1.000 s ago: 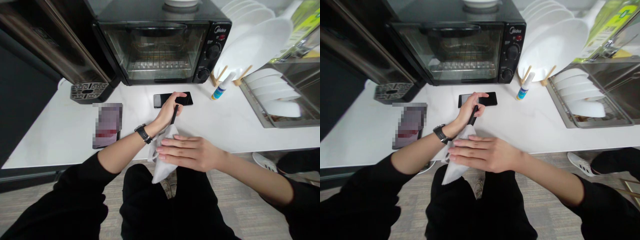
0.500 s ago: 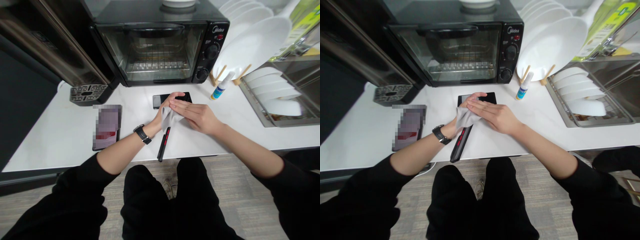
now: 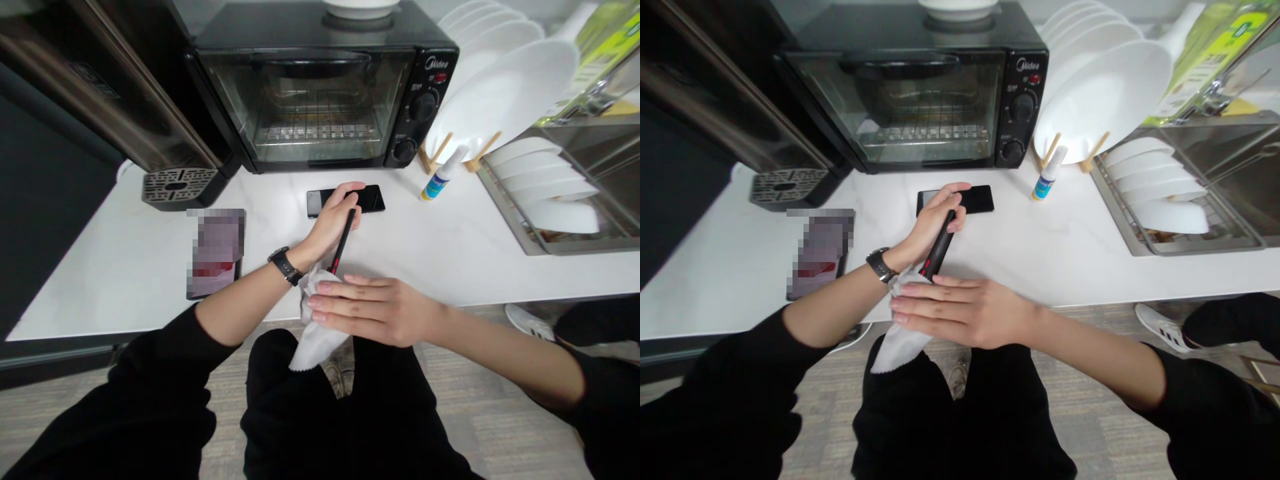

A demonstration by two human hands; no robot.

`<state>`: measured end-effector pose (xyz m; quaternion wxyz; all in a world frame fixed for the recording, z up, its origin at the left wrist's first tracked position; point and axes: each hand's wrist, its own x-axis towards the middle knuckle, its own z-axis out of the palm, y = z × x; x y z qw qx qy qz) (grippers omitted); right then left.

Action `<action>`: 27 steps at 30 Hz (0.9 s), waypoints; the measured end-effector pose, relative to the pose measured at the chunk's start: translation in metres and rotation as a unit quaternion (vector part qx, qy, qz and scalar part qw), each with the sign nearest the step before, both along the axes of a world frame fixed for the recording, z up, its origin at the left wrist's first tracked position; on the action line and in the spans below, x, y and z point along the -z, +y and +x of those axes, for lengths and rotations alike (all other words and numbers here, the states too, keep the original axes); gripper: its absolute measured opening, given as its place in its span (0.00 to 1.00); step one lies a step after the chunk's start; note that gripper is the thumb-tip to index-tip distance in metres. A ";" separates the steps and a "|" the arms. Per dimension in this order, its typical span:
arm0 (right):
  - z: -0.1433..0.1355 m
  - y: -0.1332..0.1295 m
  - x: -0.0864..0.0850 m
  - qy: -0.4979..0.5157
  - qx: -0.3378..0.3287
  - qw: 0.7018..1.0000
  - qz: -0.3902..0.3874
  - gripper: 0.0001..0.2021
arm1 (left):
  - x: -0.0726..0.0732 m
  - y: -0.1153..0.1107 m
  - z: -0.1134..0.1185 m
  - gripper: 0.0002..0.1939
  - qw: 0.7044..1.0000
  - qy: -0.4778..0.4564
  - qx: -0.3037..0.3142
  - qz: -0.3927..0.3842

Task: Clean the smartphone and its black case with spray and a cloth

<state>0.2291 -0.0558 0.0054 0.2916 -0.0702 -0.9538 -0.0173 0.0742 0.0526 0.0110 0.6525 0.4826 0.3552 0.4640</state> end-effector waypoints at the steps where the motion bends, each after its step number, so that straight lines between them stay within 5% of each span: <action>1: 0.000 0.000 -0.001 -0.004 -0.003 1.000 0.006 0.23 | 0.000 -0.001 0.000 0.10 1.000 -0.001 0.000 0.003; 8: 0.026 0.053 -0.007 -0.009 0.120 0.993 0.018 0.27 | 0.020 0.012 -0.006 0.15 0.999 0.030 0.036 0.024; 14: 0.043 0.090 0.001 0.007 0.236 0.972 -0.008 0.25 | 0.037 0.019 -0.006 0.25 0.975 0.059 -0.026 0.213; 17: 0.036 0.076 0.004 0.014 0.230 0.973 -0.017 0.30 | 0.032 0.013 -0.007 0.22 0.982 0.056 -0.033 0.176; 22: 0.014 0.022 -0.002 0.007 0.133 0.990 -0.036 0.33 | 0.011 0.005 -0.003 0.14 0.998 0.055 0.005 0.001; 27: 0.002 -0.004 -0.008 -0.025 0.047 0.999 0.006 0.24 | 0.001 -0.002 0.002 0.14 0.999 0.031 -0.011 0.011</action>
